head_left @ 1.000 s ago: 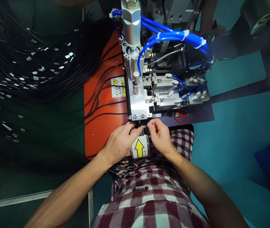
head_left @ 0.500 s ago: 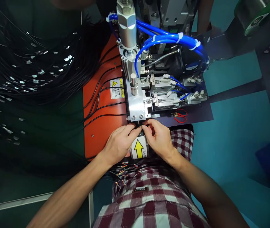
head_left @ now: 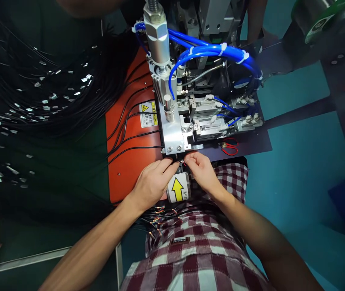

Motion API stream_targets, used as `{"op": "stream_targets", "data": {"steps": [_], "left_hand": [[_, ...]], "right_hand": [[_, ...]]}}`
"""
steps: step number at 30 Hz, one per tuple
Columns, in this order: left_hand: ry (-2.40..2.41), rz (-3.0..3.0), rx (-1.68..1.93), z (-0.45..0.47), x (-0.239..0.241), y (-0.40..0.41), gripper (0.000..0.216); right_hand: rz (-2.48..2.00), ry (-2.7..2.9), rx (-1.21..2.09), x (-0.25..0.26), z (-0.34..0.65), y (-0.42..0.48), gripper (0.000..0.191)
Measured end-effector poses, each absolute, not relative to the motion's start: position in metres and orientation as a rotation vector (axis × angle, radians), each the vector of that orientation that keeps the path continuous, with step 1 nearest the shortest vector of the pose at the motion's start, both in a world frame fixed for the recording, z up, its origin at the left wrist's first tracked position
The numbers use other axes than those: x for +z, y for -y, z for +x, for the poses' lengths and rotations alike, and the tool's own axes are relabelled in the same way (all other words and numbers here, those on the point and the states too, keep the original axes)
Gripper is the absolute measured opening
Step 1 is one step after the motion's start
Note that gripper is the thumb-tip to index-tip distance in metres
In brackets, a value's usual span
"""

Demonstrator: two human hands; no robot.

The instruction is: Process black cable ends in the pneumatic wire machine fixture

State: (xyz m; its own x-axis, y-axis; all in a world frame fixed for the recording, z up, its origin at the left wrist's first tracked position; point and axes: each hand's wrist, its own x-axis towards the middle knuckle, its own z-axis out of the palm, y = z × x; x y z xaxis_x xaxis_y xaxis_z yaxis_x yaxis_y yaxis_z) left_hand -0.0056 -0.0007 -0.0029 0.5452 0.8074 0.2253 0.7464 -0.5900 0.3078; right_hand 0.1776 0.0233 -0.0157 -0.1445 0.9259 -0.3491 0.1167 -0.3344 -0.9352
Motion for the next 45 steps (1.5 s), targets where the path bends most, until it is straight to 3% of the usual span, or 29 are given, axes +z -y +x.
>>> {"op": "stream_targets", "data": {"steps": [4,8,14,22,28,31,38,45], "left_hand": [[-1.319,2.602,0.478,-0.006,-0.001,0.001,0.04],[-1.304,2.602,0.51,-0.005,-0.001,0.0,0.038],[-1.356,2.653,0.564,-0.001,0.002,-0.002,0.03],[-1.367,2.592,0.526,-0.002,0.002,-0.001,0.033],[-1.378,2.598,0.507,-0.003,0.001,0.0,0.035],[-1.374,2.57,0.505,-0.002,0.001,-0.001,0.035],[-1.468,2.659,0.517,0.0,0.008,-0.001,0.029],[-1.564,2.641,0.255,0.008,0.017,0.014,0.038]], "right_hand": [[-1.46,1.213,1.513,-0.016,0.177,-0.024,0.017],[-1.42,0.932,1.794,-0.016,0.173,-0.028,0.019],[-1.352,0.823,1.917,-0.016,0.18,-0.027,0.031],[-1.459,0.985,1.698,-0.015,0.184,-0.002,0.027],[-1.567,1.57,1.183,-0.006,0.187,-0.007,0.017],[-1.515,1.75,1.08,-0.003,0.192,-0.013,0.014],[-1.359,1.326,1.652,-0.02,0.195,-0.024,0.016],[-1.365,1.086,1.65,-0.028,0.189,-0.02,0.025]]}}
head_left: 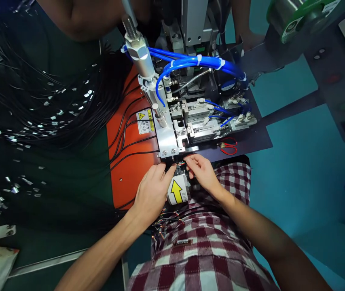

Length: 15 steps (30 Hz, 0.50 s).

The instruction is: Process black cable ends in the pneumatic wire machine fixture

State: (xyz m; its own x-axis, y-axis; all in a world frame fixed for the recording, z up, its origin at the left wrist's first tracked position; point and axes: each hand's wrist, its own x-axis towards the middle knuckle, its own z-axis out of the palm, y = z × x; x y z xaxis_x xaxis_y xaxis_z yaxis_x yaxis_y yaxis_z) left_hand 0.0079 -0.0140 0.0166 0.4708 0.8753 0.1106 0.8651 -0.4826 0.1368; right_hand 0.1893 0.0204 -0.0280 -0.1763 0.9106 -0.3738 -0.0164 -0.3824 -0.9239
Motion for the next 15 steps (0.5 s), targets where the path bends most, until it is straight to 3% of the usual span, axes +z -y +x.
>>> {"op": "stream_targets", "data": {"steps": [7,15], "left_hand": [[-1.637,2.631,0.263,0.011,0.012,0.023,0.039],[-1.627,2.513,0.469,0.001,0.005,0.021,0.029]], "right_hand": [[-1.399,1.095,1.499,-0.029,0.178,-0.015,0.021],[-1.311,0.918,1.78,-0.029,0.178,-0.022,0.032]]}}
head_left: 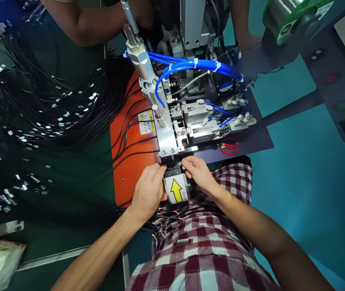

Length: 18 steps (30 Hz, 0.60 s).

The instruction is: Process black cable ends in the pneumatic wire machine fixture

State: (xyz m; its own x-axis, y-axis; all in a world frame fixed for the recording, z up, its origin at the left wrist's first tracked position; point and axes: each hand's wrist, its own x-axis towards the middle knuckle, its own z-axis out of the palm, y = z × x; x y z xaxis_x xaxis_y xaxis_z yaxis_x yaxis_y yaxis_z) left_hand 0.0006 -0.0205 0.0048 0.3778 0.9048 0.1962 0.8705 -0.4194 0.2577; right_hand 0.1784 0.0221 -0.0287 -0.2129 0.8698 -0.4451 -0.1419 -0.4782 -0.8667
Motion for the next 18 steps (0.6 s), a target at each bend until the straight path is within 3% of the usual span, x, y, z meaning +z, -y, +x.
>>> {"op": "stream_targets", "data": {"steps": [8,14,18], "left_hand": [[-1.749,2.325,0.215,-0.036,0.019,0.037,0.023],[-1.589,2.757,-0.246,-0.065,0.025,0.019,0.03],[-1.619,2.937,-0.227,-0.057,0.027,0.004,0.026]], "right_hand": [[-1.317,0.977,1.767,-0.029,0.178,-0.023,0.033],[-1.323,1.089,1.728,-0.033,0.18,-0.023,0.028],[-1.308,1.093,1.714,-0.036,0.18,-0.023,0.028]]}}
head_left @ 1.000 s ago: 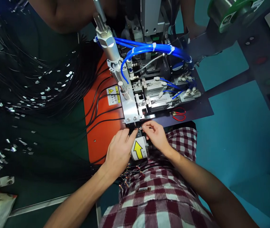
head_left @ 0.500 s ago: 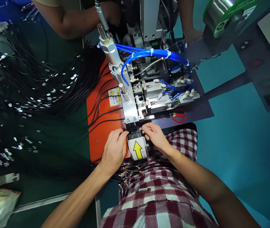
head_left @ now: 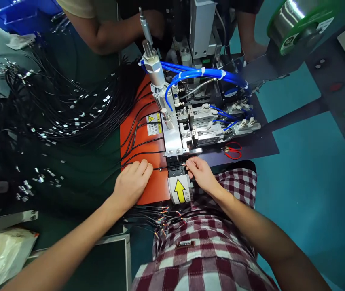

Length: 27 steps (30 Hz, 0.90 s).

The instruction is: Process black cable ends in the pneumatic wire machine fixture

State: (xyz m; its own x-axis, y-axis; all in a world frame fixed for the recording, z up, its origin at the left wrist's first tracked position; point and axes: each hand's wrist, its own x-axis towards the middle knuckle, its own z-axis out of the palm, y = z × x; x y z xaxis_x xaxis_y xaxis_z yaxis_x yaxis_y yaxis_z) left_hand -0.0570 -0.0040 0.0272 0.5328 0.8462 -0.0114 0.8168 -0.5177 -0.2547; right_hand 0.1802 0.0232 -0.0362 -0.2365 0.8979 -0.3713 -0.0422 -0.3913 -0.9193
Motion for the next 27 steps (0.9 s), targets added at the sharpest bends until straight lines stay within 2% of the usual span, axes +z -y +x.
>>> {"op": "stream_targets", "data": {"steps": [5,11,15,20,22,27], "left_hand": [[1.551,-2.658,-0.092,-0.013,0.027,0.011,0.032],[1.597,-2.827,-0.51,0.014,0.007,0.008,0.032],[1.659,-2.841,-0.572,0.011,0.005,0.005,0.032],[1.71,-2.844,-0.514,0.014,0.007,0.005,0.032],[1.722,-2.836,-0.473,0.016,0.006,0.005,0.033],[1.744,-2.814,-0.45,0.018,0.002,0.008,0.035]], "right_hand": [[-1.29,1.098,1.726,-0.036,0.179,-0.022,0.027],[-1.376,1.333,1.571,-0.029,0.182,-0.022,0.024],[-1.458,1.437,1.435,-0.025,0.183,-0.022,0.022],[-1.322,1.021,1.818,-0.029,0.18,-0.024,0.03],[-1.291,0.953,1.872,-0.029,0.18,-0.025,0.033],[-1.326,1.006,1.658,-0.032,0.175,-0.02,0.029]]}}
